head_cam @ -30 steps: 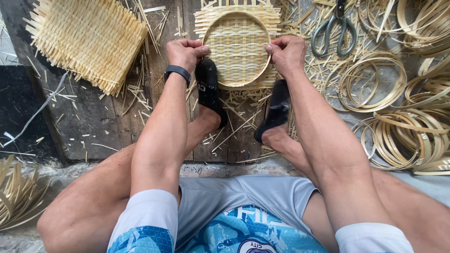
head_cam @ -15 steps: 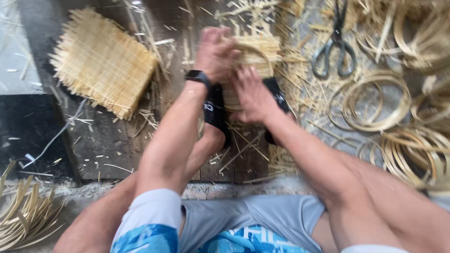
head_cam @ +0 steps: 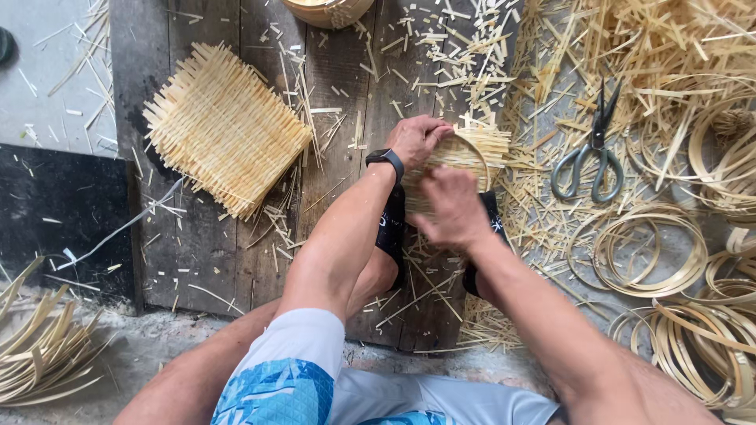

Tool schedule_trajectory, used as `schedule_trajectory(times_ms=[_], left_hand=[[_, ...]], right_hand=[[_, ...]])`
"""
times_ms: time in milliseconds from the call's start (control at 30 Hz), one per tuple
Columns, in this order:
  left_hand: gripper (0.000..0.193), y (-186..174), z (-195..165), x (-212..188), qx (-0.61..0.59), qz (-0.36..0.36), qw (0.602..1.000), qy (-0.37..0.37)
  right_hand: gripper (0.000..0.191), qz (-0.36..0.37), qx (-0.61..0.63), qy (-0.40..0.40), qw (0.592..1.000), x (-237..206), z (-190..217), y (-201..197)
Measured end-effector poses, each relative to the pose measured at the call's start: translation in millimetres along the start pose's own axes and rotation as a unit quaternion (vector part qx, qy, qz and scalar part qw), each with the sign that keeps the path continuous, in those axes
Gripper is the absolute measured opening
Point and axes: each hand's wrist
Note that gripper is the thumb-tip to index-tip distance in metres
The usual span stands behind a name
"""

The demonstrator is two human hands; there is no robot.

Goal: The person sits on the floor and trims the edge of a woven bamboo mat with scissors, then fits a thin bamboo rim ring around the mat and presses it onto a round wooden mold to shape the basket. They repeat the trimming and fitting on another woven mat and stack the finished basket with others.

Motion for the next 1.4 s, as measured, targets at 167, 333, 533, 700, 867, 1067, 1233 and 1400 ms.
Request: schedule_trajectory(times_ms=[167, 333, 533, 700, 867, 1067, 1233, 1400], left_hand=[[0.028, 8, 11, 2, -0.128, -0.027, 0.991, 0.012], [0.032, 19, 15, 2, -0.104, -0.044, 0.992, -0.051], [0.057, 4, 8, -1, -0.189, 0.033, 0.981, -0.027], [0.078, -17, -35, -23, -0.096, 0.127, 0.986, -0.045], [0.052, -11, -74, -67, 0.067, -0.044, 0.99, 0.117], [0.036, 72, -57, -121, 0.491, -0.15, 0.834, 0.202], [0.05, 93, -27, -147, 0.394, -0.009, 0.897, 0.202], [0.107, 81, -37, -97, 0.352, -0.175, 0.915, 0.093]], right_hand=[[0.052, -0.049, 0.221, 0.221, 0.949, 54, -62, -15], [0.049, -0.038, 0.279, 0.272, 0.92, 63, -75, 9], [0.049, -0.114, 0.459, 0.184, 0.862, 52, -97, 0], [0.047, -0.085, 0.197, 0.184, 0.959, -49, -154, -117], [0.049, 0.132, -0.007, 0.359, 0.924, -176, -147, -223], [0.041, 0.174, 0.182, 0.393, 0.885, -181, -138, -168], [0.037, 0.034, 0.231, 0.326, 0.916, -149, -177, -51], [0.065, -0.11, 0.121, 0.358, 0.919, -117, -196, -13]])
Point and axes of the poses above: each hand's wrist, its own x-axis towards the middle knuckle, its own y-axis out of the palm, z = x × y, and after that the axes turned 14 degrees about z, right-handed
